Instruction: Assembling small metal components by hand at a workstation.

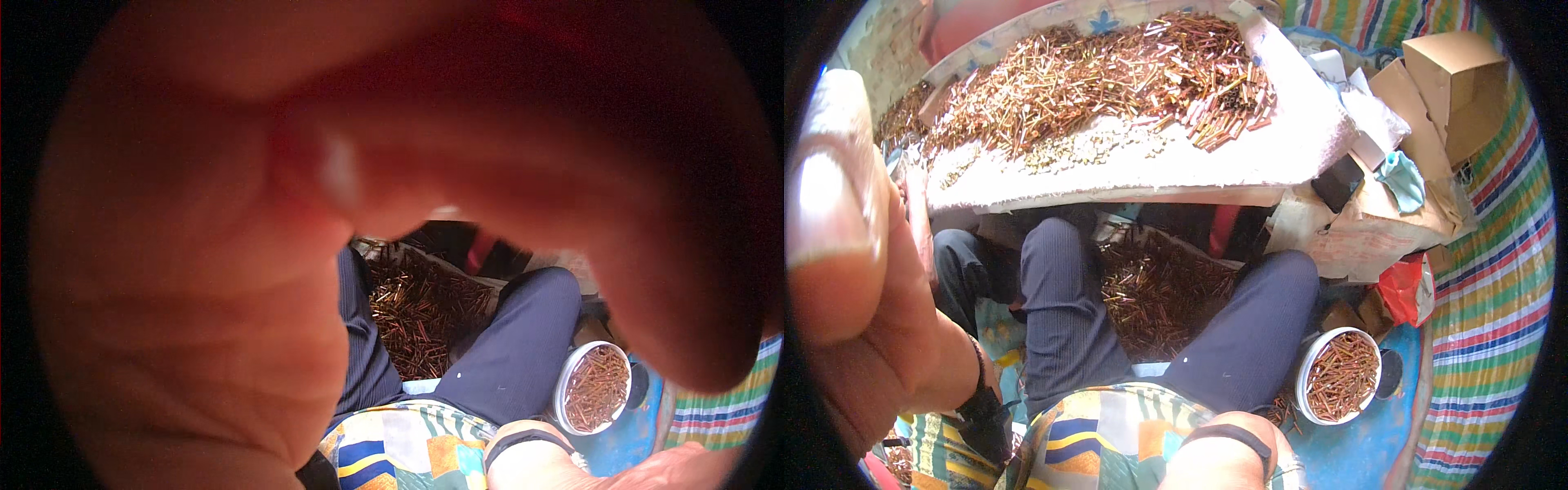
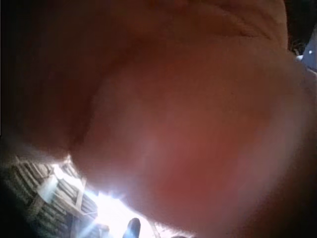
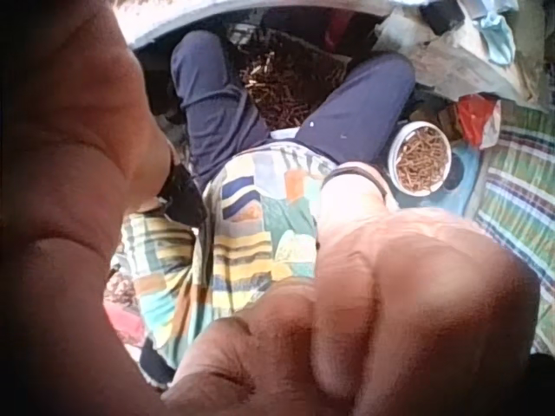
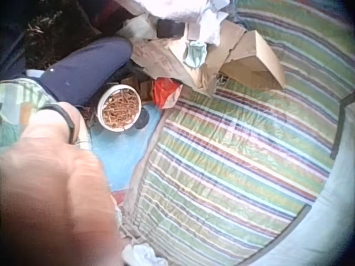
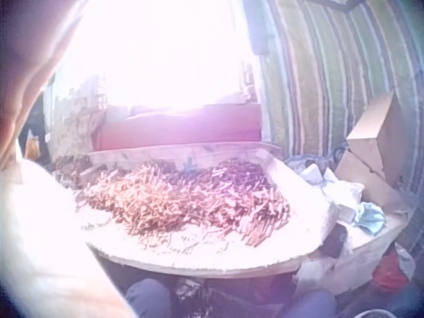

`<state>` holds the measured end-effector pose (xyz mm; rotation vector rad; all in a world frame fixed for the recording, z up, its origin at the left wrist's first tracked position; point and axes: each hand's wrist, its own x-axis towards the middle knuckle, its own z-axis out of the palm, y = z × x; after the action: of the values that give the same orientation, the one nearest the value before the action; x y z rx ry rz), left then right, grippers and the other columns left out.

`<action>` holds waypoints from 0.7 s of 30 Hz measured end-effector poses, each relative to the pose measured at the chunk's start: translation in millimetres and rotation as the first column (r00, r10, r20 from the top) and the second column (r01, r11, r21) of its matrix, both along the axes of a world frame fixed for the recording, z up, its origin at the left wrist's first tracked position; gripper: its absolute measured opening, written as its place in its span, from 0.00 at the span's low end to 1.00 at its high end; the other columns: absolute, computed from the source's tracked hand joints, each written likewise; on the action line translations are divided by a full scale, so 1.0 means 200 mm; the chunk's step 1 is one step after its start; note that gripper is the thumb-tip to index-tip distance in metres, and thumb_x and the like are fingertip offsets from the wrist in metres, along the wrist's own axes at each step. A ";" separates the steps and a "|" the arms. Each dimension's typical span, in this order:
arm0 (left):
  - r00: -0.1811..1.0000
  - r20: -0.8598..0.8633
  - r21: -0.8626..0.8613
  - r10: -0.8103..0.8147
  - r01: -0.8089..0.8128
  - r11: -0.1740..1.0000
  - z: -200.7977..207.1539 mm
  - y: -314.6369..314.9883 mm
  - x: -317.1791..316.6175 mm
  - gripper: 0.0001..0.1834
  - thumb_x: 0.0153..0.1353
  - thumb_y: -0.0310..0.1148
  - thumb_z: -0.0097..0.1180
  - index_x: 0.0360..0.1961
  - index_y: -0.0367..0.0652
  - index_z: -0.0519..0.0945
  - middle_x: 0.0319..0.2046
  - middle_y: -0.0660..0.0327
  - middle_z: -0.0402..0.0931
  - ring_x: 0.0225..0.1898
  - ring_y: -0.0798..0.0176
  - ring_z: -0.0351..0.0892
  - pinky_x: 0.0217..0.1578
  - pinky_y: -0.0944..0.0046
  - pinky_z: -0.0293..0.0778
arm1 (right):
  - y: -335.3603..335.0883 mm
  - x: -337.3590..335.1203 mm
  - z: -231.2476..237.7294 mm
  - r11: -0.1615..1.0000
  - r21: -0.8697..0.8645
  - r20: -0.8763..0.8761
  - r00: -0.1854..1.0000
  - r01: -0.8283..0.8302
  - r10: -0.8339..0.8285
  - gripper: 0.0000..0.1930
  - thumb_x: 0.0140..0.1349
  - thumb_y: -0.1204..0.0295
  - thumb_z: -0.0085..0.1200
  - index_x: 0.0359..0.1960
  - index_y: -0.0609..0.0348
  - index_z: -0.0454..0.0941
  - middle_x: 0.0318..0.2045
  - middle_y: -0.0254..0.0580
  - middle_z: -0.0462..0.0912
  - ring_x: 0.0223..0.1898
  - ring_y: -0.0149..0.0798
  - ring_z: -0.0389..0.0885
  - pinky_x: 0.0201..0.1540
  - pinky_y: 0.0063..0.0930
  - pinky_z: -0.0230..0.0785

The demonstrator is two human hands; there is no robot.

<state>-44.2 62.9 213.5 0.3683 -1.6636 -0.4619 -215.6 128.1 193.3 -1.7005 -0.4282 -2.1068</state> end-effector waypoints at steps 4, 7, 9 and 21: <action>1.000 -0.019 -0.011 0.014 -0.014 1.000 -0.01 0.02 0.05 0.40 0.48 0.33 0.59 0.61 0.36 0.54 0.53 0.48 0.65 0.39 0.62 0.75 0.30 0.76 0.71 | -0.01 0.03 0.01 0.999 -0.038 -0.010 1.000 -0.020 0.020 0.13 0.60 0.68 0.43 0.45 0.54 0.62 0.44 0.44 0.66 0.43 0.31 0.67 0.49 0.25 0.56; 0.999 -0.032 -0.009 0.014 -0.014 1.000 -0.02 0.03 0.08 0.40 0.48 0.33 0.59 0.61 0.36 0.54 0.53 0.47 0.65 0.40 0.62 0.75 0.30 0.76 0.71 | -0.01 0.06 0.01 0.998 -0.056 -0.017 1.000 -0.025 0.024 0.14 0.60 0.68 0.43 0.46 0.53 0.61 0.44 0.44 0.66 0.44 0.31 0.66 0.49 0.25 0.56; 0.999 -0.042 0.003 0.009 -0.009 1.000 -0.04 0.03 0.10 0.41 0.48 0.33 0.59 0.61 0.36 0.54 0.53 0.47 0.65 0.40 0.62 0.75 0.30 0.76 0.71 | 0.00 0.07 0.01 0.998 -0.058 -0.022 1.000 -0.024 0.022 0.14 0.60 0.68 0.43 0.47 0.53 0.61 0.45 0.44 0.66 0.45 0.31 0.66 0.50 0.25 0.56; 0.994 -0.101 -0.021 0.036 -0.038 0.999 -0.04 0.08 0.26 0.41 0.47 0.33 0.60 0.61 0.36 0.53 0.53 0.47 0.64 0.40 0.61 0.75 0.31 0.76 0.71 | -0.01 0.20 0.07 0.984 -0.160 -0.054 0.996 -0.078 0.070 0.17 0.60 0.66 0.43 0.50 0.51 0.59 0.48 0.44 0.65 0.48 0.31 0.65 0.53 0.26 0.55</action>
<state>7.8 79.2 205.6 0.3527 -1.5608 -0.4265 -175.8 126.1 208.2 -1.7916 -0.6534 -2.0212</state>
